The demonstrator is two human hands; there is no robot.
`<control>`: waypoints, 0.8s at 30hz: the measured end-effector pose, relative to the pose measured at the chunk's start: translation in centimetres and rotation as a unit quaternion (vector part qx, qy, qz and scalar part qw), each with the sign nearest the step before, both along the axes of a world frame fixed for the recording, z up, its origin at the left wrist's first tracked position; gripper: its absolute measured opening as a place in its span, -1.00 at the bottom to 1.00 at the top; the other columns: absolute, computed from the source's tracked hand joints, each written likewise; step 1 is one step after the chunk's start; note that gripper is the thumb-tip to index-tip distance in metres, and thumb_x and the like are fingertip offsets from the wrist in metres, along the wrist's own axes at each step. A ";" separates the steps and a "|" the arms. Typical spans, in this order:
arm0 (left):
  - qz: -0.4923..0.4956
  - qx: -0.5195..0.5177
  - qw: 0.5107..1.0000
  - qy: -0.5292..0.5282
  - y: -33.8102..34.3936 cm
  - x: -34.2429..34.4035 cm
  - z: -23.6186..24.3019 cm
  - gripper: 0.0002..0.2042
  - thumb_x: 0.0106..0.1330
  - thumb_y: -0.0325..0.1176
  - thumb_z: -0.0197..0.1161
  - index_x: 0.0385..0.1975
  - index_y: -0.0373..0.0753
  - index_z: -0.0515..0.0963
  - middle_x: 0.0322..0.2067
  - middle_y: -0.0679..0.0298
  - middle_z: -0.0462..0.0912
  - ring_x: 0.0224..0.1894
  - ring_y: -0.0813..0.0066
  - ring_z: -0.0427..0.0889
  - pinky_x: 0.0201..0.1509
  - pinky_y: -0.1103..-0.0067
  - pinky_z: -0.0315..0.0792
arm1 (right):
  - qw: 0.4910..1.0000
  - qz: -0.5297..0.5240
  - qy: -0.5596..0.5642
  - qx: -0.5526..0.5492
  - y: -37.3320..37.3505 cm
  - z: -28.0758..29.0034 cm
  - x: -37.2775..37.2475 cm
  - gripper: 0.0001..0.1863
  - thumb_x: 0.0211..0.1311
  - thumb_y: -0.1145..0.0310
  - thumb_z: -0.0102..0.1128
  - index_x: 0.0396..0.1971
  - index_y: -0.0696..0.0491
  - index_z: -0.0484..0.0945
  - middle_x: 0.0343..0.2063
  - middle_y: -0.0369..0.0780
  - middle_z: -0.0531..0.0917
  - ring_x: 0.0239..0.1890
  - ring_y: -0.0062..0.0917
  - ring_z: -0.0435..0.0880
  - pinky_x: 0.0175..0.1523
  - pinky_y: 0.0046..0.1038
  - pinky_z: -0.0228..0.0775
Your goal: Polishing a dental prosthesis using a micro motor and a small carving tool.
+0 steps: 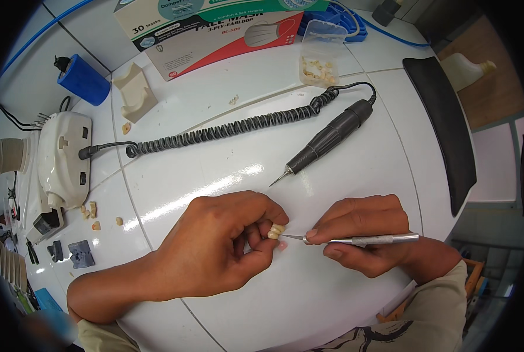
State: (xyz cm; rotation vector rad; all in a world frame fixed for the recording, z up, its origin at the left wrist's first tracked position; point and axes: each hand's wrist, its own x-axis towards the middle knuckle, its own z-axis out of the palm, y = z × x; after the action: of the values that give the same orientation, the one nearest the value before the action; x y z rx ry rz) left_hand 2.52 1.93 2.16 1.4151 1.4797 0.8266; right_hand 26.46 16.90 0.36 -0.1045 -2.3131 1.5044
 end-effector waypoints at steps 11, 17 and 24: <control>0.000 0.038 0.999 0.010 -0.1 0.0 -0.4 -0.79 0.26 -0.57 0.45 -0.11 -0.34 0.76 -0.37 0.27 0.71 -0.47 0.64 0.71 -0.44 0.66 0.53 | 1.000 -0.007 -0.015 0.011 -0.2 0.1 0.0 -0.70 0.28 0.61 0.49 0.01 0.23 0.79 -0.20 -0.05 0.86 -0.22 -0.36 0.89 -0.16 -0.41 0.73; 0.008 0.057 0.998 0.012 -0.2 0.1 -0.8 -0.78 0.27 -0.57 0.48 -0.09 -0.34 0.76 -0.37 0.26 0.73 -0.46 0.66 0.72 -0.46 0.67 0.53 | 1.000 -0.007 -0.007 0.020 -0.2 0.0 -0.1 -0.71 0.28 0.61 0.49 0.01 0.23 0.79 -0.21 -0.05 0.86 -0.22 -0.36 0.89 -0.17 -0.41 0.73; 0.068 0.052 0.996 0.004 -0.4 0.8 -0.7 -0.85 0.28 -0.58 0.51 -0.20 -0.33 0.72 -0.38 0.31 0.77 -0.43 0.68 0.77 -0.43 0.72 0.58 | 1.000 -0.012 -0.012 0.024 -0.5 0.1 -0.1 -0.71 0.28 0.61 0.50 0.00 0.23 0.79 -0.22 -0.05 0.85 -0.25 -0.36 0.87 -0.17 -0.42 0.72</control>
State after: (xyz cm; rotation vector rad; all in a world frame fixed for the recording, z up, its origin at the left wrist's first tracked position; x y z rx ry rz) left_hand 3.29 1.49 1.43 1.4057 1.5726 0.9965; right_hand 26.41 16.44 0.43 -0.1381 -2.3565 1.4415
